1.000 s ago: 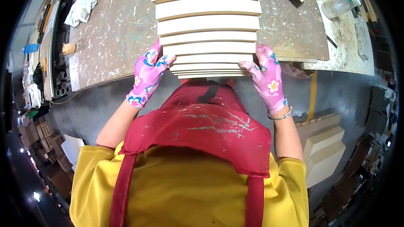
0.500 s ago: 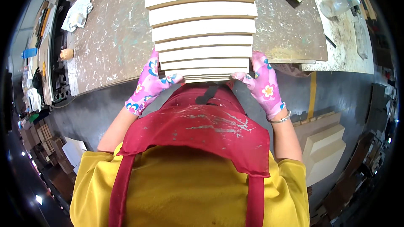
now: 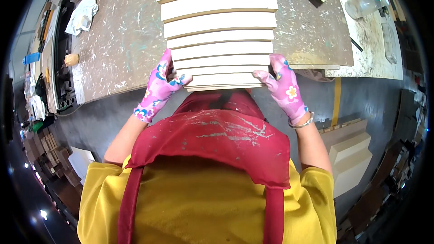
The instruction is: The person sands a stack of light-colored wooden boards with a sanding block, then wipes the surfaces with a cloth. They apply a paste from a small container using a putty knife and spread it across the boards, followed by further wiping and sanding. The boards remain stacked on the workbench throughout.
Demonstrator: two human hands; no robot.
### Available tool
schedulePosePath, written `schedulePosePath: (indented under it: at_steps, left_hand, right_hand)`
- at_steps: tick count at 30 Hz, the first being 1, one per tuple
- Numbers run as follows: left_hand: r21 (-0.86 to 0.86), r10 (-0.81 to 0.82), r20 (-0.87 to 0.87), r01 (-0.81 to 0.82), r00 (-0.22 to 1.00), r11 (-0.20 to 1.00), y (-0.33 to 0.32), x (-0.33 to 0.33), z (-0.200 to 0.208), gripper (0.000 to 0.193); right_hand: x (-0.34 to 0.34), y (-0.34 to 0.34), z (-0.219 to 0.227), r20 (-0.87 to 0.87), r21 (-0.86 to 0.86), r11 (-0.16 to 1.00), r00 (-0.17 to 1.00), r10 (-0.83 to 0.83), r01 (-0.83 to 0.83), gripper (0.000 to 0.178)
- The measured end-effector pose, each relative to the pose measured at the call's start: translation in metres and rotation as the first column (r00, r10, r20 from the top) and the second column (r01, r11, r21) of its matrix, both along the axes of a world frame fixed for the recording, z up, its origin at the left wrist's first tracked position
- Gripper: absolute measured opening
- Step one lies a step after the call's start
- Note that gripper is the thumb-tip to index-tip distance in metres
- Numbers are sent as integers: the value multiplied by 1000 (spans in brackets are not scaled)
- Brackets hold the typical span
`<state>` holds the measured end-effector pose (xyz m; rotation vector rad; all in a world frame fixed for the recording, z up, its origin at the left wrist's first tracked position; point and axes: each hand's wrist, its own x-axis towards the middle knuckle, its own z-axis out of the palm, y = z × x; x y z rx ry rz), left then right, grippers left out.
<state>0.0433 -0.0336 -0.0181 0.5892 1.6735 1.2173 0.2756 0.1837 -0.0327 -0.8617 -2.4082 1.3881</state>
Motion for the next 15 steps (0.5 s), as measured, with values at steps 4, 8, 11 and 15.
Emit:
schedulePosePath:
  at_steps: [4, 8, 11, 15]
  left_hand:
    - [-25, -167, -327, 168, 930, 985, -13, -1, -20, 105]
    - [-4, -40, -110, 40, 993, 999, -11, 13, -11, 94]
    - [84, 103, 65, -109, 993, 991, -13, 24, -15, 88]
    - [37, 183, 50, -185, 982, 982, -13, 22, -32, 88]
  right_hand:
    - [12, -5, 0, 55, 303, 945, 992, 113, -124, 67]
    - [11, -8, -2, 89, 287, 949, 990, 112, -133, 64]
    - [12, -14, -13, 19, 270, 961, 998, 54, -57, 56]
    - [5, -14, -15, 65, 227, 974, 997, -30, 14, 56]
